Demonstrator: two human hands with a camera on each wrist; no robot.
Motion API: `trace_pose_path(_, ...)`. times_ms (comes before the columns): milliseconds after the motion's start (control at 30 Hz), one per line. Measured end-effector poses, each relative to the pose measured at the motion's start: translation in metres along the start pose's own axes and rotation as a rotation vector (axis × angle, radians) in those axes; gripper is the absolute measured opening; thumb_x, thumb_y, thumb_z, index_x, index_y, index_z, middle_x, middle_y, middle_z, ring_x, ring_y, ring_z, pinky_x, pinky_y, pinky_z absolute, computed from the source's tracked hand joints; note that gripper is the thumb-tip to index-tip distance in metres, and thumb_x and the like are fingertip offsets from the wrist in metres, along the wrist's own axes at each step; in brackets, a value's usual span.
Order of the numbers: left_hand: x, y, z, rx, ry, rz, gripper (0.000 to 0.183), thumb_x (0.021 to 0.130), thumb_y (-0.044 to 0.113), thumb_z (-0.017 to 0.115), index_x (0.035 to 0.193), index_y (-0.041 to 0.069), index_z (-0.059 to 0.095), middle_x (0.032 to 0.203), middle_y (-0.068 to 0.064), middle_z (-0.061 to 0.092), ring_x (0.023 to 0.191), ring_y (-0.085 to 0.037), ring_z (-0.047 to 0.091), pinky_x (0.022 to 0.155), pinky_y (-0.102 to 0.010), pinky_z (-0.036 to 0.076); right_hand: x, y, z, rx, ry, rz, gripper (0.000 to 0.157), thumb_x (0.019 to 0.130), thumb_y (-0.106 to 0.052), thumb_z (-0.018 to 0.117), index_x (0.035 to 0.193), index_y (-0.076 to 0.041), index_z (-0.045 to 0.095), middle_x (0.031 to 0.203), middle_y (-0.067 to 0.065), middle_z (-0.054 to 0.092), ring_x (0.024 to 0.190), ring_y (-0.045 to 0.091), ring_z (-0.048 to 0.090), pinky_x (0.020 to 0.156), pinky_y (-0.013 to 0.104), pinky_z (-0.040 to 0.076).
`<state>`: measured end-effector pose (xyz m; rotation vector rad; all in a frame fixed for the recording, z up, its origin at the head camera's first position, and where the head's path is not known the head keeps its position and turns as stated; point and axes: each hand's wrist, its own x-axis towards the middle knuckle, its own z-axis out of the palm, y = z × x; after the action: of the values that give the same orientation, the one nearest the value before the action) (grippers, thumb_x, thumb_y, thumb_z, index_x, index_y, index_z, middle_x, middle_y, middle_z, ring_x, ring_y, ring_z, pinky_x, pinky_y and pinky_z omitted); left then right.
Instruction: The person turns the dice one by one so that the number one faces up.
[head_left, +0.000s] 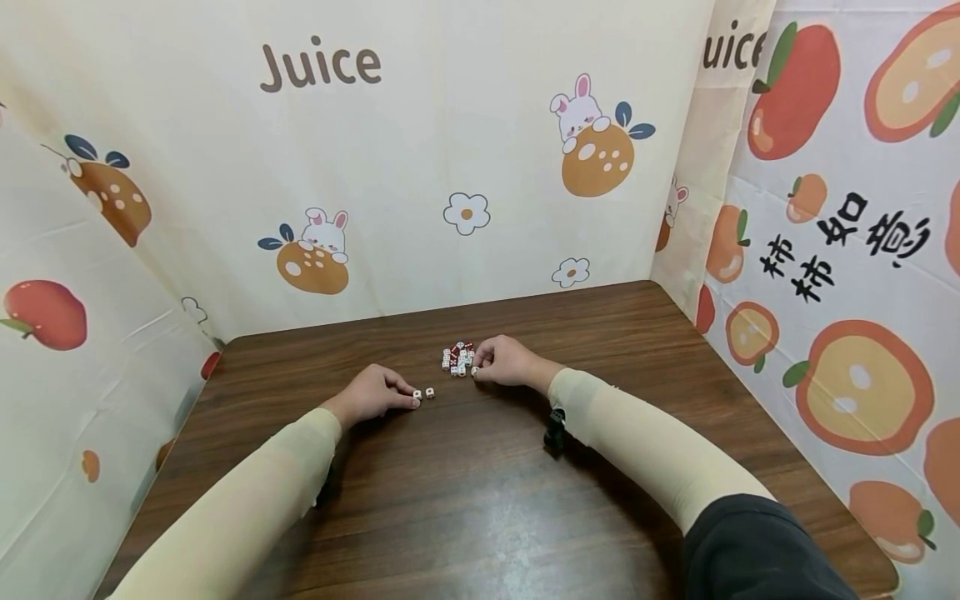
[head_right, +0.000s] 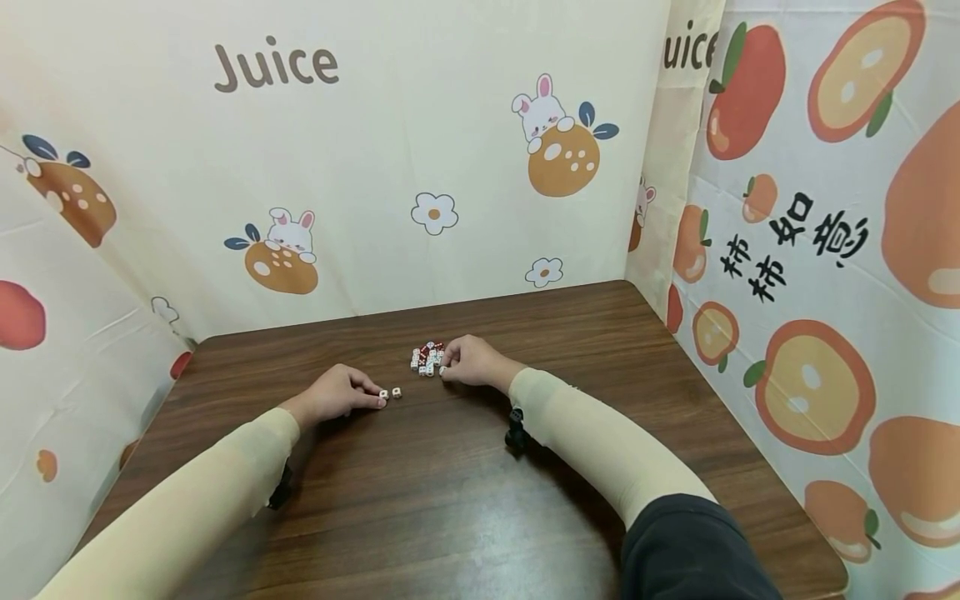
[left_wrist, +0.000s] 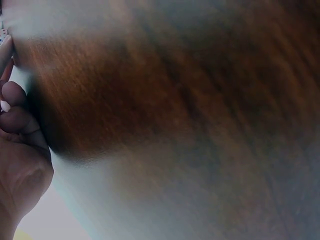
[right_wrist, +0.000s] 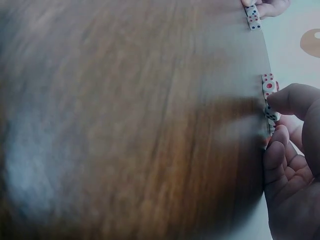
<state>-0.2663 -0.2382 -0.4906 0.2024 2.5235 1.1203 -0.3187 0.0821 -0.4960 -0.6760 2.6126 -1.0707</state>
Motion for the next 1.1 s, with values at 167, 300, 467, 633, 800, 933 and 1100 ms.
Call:
trace_pose_path(167,-0.0034,0.0016,-0.0005,0.007,0.0,0.007,0.017,0.094,0.026,0.096,0.105,0.014,0.092,0.086,0.006,0.078,0.057,-0.01,0.05,0.056,-0.028,0.049,0.0008,0.0002,0.0023,-0.014,0.005,-0.01,0.005,0.093,-0.012,0.084,0.097,-0.011,0.081,0.075,-0.009,0.062,0.071,0.006,0.056,0.075,0.024,0.049)
trace_pose_path(300,-0.005,0.0022,-0.0007,0.007,0.004,0.003,0.017,0.094,0.026,0.096,0.106,0.014,0.092,0.089,0.004,0.079,0.058,-0.009,0.05,0.057,-0.028,0.049,0.0004,-0.0012,0.0021,-0.026,0.002,-0.019,0.008,0.093,-0.013,0.085,0.1,-0.011,0.083,0.074,-0.009,0.061,0.07,0.006,0.055,0.076,0.023,0.049)
trace_pose_path(467,-0.0053,0.0023,-0.0013,0.009,0.005,-0.001,0.016,0.095,0.026,0.095,0.105,0.014,0.092,0.088,0.005,0.079,0.058,-0.009,0.05,0.057,-0.027,0.048,-0.0018,-0.0026,-0.0008,0.018,-0.002,0.009,0.015,0.093,-0.014,0.088,0.107,-0.008,0.086,0.075,-0.007,0.066,0.069,0.006,0.057,0.075,0.023,0.05)
trace_pose_path(633,-0.0055,0.0025,-0.0012,0.01,0.012,0.015,0.017,0.095,0.026,0.096,0.105,0.013,0.092,0.087,0.005,0.078,0.057,-0.009,0.049,0.056,-0.028,0.048,-0.0025,0.0007,-0.0021,0.029,0.001,0.02,0.015,0.094,-0.015,0.088,0.108,-0.009,0.089,0.07,-0.009,0.066,0.064,0.005,0.054,0.071,0.023,0.047)
trace_pose_path(800,-0.0041,0.0022,0.0012,0.014,0.017,0.029,0.017,0.094,0.025,0.096,0.105,0.013,0.092,0.09,0.005,0.08,0.058,-0.009,0.05,0.057,-0.027,0.048,-0.0034,0.0021,-0.0019,-0.017,0.012,0.016,0.013,0.095,-0.014,0.086,0.107,-0.011,0.091,0.067,-0.011,0.063,0.063,0.004,0.051,0.07,0.022,0.045)
trace_pose_path(933,-0.0037,0.0025,0.0008,0.014,0.018,0.026,0.016,0.094,0.024,0.096,0.104,0.012,0.092,0.091,0.005,0.08,0.059,-0.009,0.05,0.058,-0.027,0.048,-0.003,0.0035,-0.0006,-0.033,0.024,0.013,0.012,0.095,-0.014,0.086,0.105,-0.012,0.092,0.068,-0.012,0.065,0.065,0.004,0.052,0.07,0.022,0.045)
trace_pose_path(1100,-0.0042,0.0036,0.0005,0.025,0.017,0.032,0.015,0.095,0.024,0.096,0.104,0.013,0.092,0.093,0.005,0.082,0.061,-0.009,0.052,0.059,-0.027,0.048,-0.0037,0.0051,0.0004,-0.012,0.021,0.01,0.008,0.097,-0.018,0.089,0.102,-0.013,0.092,0.069,-0.011,0.067,0.066,0.005,0.054,0.07,0.022,0.047)
